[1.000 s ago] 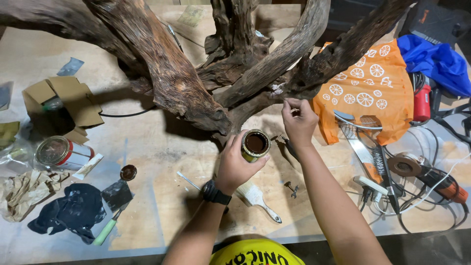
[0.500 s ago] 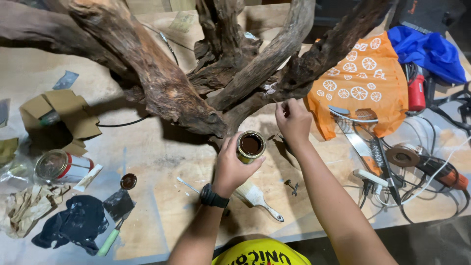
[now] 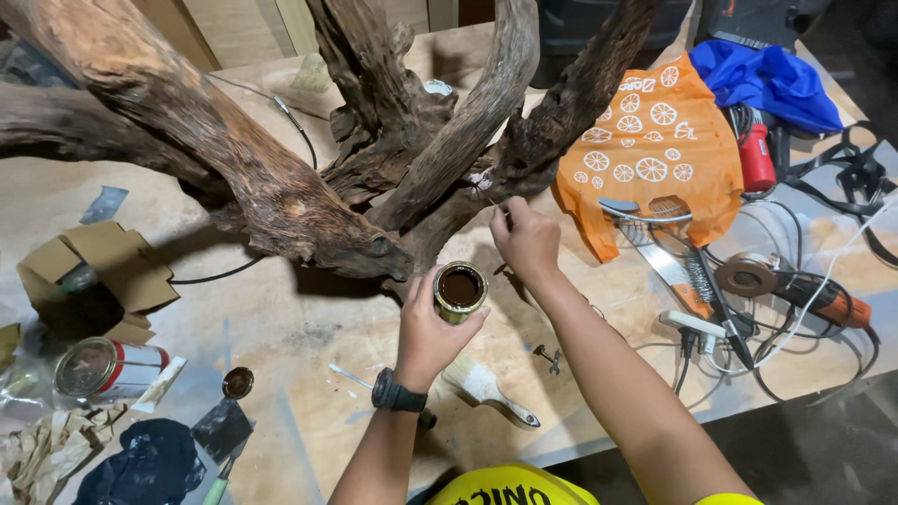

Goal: The person applies a dark liquid finish to a large piece of driftwood using a small brush. They repeatedly dip the brush into a small container and carefully paint the crevices and surfaces of the wood.

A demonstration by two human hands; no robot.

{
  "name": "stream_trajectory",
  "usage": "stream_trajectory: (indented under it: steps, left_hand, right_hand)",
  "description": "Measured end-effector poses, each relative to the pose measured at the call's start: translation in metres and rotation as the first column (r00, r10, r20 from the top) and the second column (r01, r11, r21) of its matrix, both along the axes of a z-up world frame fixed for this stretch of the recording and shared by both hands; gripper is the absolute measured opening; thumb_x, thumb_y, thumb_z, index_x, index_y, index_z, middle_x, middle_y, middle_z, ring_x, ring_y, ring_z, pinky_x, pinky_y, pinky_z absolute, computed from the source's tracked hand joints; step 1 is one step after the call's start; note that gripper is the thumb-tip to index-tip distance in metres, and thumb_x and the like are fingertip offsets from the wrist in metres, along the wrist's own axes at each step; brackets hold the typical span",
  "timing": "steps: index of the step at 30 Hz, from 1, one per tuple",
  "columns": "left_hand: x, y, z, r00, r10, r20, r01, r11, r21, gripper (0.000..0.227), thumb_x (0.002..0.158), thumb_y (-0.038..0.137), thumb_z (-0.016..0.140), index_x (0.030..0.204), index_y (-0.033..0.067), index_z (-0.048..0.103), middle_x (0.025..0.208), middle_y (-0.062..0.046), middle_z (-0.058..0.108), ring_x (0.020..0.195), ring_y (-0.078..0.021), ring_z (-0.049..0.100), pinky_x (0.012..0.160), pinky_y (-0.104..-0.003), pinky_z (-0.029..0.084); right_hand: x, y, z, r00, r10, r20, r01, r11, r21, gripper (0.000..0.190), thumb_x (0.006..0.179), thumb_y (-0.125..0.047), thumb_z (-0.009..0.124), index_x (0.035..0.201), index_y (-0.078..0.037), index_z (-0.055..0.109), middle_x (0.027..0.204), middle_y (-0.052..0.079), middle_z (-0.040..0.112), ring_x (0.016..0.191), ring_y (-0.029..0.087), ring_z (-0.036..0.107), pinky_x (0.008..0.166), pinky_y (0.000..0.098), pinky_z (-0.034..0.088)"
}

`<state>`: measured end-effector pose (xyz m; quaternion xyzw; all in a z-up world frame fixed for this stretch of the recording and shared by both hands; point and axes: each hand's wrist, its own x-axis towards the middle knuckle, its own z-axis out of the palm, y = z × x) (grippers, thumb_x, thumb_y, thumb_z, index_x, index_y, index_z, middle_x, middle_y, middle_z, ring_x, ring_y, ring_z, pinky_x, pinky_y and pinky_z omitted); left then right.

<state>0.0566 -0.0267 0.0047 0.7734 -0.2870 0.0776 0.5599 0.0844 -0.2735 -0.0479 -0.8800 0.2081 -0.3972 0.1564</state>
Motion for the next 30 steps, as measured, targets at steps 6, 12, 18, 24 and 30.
stream_trajectory:
  steps: [6,12,18,24,30]
  left_hand:
    - [0.002,-0.001,0.001,1.000,0.014,0.009,-0.014,1.000,0.012,0.086,0.062,0.026,0.103,0.137,0.0037,0.068,0.118,-0.023,0.073,0.115,-0.0459,0.075,0.098,-0.054,0.062]
    - [0.015,-0.013,-0.009,0.999,0.036,0.040,-0.035,0.999,-0.013,0.088,0.059,0.026,0.103,0.136,0.0041,0.069,0.116,-0.021,0.073,0.113,-0.0459,0.075,0.100,-0.054,0.059]
    - [0.026,-0.025,-0.030,0.995,0.068,0.068,-0.066,0.997,-0.035,0.087,0.057,0.029,0.101,0.135,0.0061,0.070,0.118,-0.019,0.073,0.117,-0.0431,0.073,0.104,-0.053,0.057]
    - [0.027,-0.037,-0.036,0.996,0.011,-0.092,-0.010,1.000,0.007,0.088,0.059,0.028,0.099,0.140,0.0153,0.067,0.127,-0.014,0.071,0.124,-0.0412,0.072,0.105,-0.051,0.060]
    - [0.031,-0.036,-0.050,0.998,0.009,-0.066,-0.009,1.000,0.008,0.090,0.059,0.031,0.101,0.141,0.0175,0.067,0.125,-0.014,0.070,0.123,-0.0409,0.073,0.104,-0.050,0.061]
  right_hand:
    - [0.003,0.003,0.003,1.000,-0.013,0.016,0.014,0.998,-0.067,0.010,0.092,-0.028,0.079,0.089,-0.020,0.072,0.056,0.006,0.067,0.059,0.034,0.075,0.060,0.0450,0.059]
    - [-0.008,0.002,0.021,0.999,0.047,0.018,-0.046,0.999,-0.026,0.007,0.092,-0.024,0.080,0.095,-0.019,0.076,0.063,0.009,0.070,0.067,0.037,0.076,0.063,0.0489,0.059]
    - [-0.058,0.004,0.089,0.938,0.342,0.058,-0.347,0.929,0.130,0.015,0.081,-0.016,0.090,0.092,-0.020,0.082,0.074,0.007,0.073,0.076,0.032,0.077,0.071,0.0422,0.062]
    - [-0.093,0.022,0.157,0.817,0.476,-0.327,-0.492,0.870,0.036,0.014,0.089,-0.013,0.083,0.101,-0.019,0.081,0.083,0.009,0.062,0.081,0.035,0.071,0.070,0.0472,0.058]
    - [-0.072,0.021,0.133,0.777,0.405,-0.482,-0.506,0.857,-0.095,0.012,0.091,-0.015,0.079,0.100,-0.023,0.079,0.090,0.003,0.058,0.086,0.033,0.069,0.070,0.0450,0.060]
